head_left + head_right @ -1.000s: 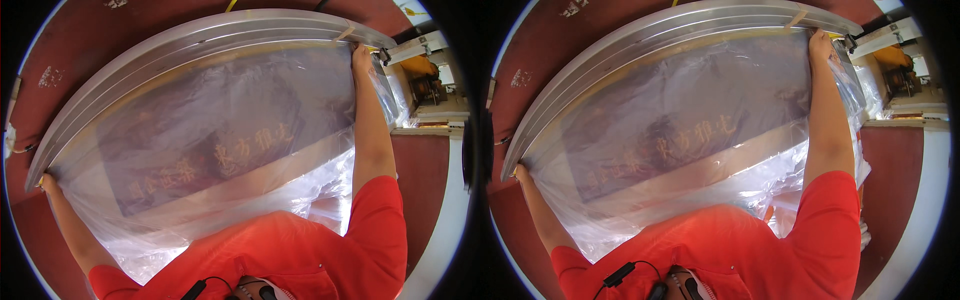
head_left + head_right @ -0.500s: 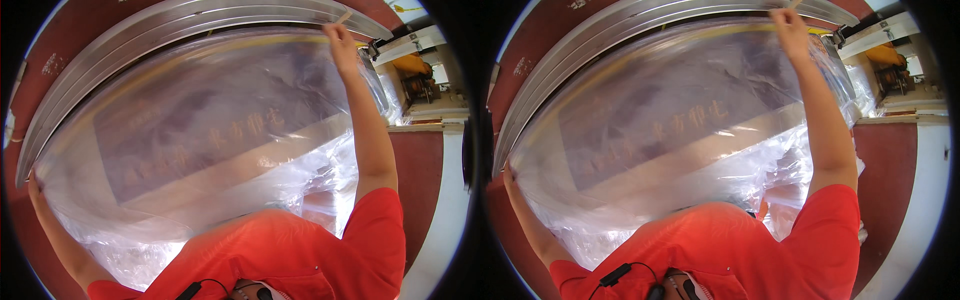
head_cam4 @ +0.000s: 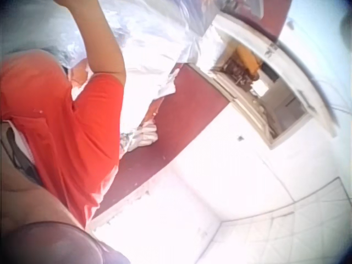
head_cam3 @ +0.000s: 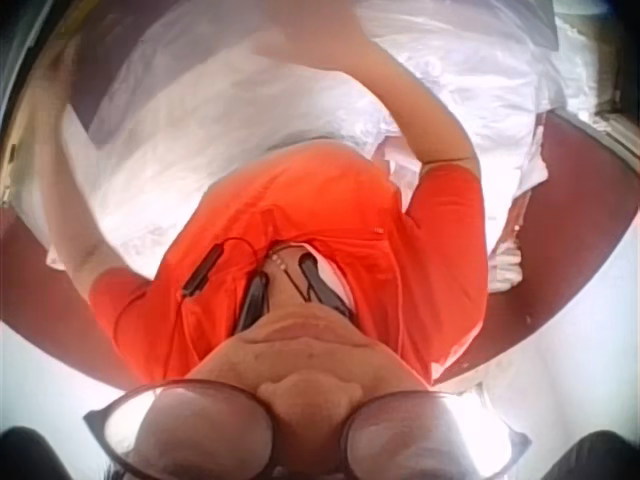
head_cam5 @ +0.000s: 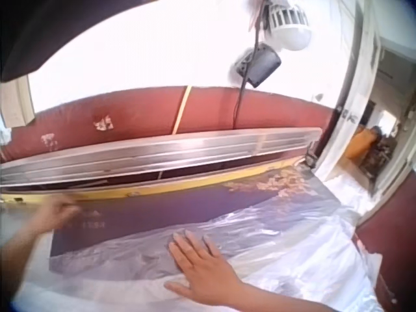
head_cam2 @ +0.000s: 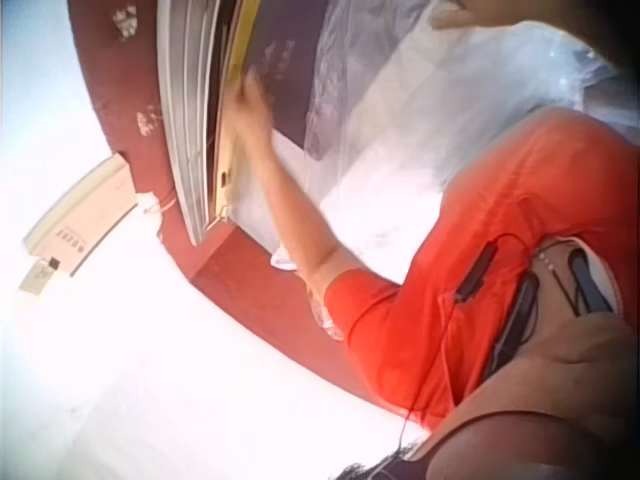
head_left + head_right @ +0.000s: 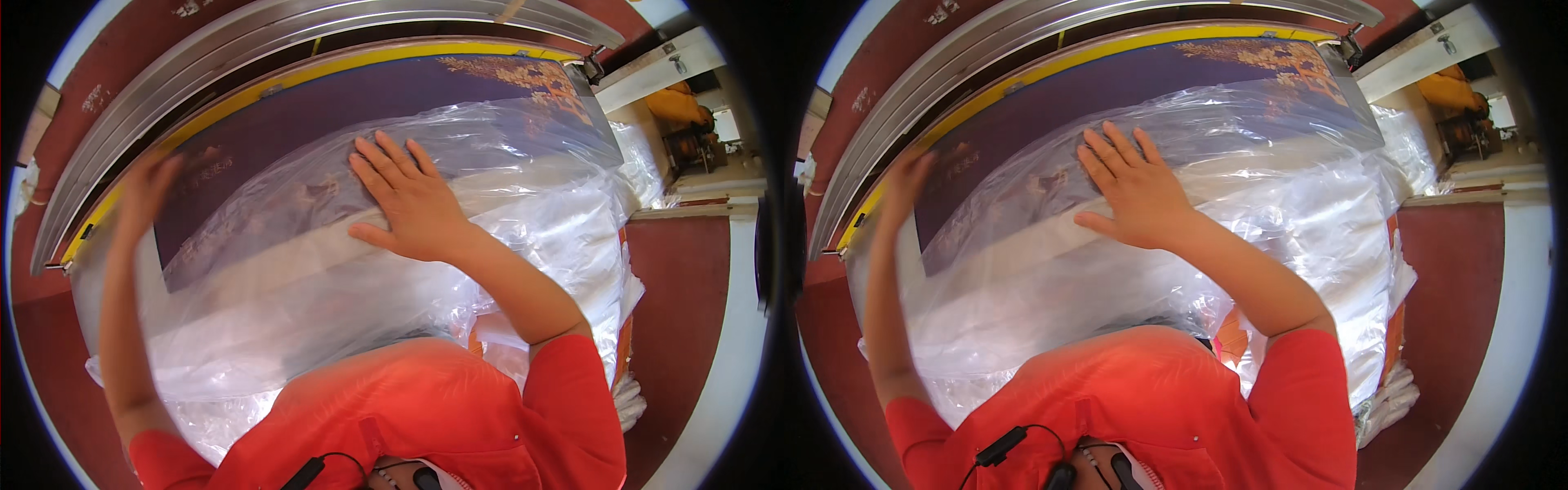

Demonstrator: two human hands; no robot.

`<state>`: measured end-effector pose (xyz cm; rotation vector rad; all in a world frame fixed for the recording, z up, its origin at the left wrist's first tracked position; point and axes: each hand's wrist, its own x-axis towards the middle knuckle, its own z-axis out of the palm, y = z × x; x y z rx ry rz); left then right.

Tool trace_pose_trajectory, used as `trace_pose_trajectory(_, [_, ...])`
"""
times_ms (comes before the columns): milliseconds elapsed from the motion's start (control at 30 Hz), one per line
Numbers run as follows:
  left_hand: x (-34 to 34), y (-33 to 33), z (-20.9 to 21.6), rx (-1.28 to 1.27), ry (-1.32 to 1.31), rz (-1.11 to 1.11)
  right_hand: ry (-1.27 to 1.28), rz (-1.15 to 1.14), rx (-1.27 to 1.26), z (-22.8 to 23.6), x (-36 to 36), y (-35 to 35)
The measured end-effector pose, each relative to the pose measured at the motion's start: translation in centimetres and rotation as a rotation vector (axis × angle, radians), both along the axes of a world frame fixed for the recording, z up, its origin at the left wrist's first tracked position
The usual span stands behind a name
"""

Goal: The person wraps a large rectangular package with clear plastic film. They repeatedly pull the film from a roll, smooth it over the package, and fold the edges to secure the wrapping. The process is repetitive, focusing on ensuring the package is fully covered.

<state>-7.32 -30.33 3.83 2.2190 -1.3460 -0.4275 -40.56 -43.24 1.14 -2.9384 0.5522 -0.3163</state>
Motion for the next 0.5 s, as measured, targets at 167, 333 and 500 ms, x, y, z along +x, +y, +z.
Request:
trace_pose_trajectory(167, [-16.7,-14.2,-2.8,-0.372,-0.371,-0.515,-0.152,-0.136,0.02,0.9,-1.9,1.0])
trace_pose_trajectory(333, [-17.9,-19.4,-2.7,-0.008,0.079,-0.391,-0.225,-0.257,0.103,-0.6,-7.1,1.1])
trace_pose_trajectory(500, [-23.1,-25.4,-1.4,0.153,0.295,-0.506,-0.232,-0.228,0.135,-0.7,-7.0,1.3])
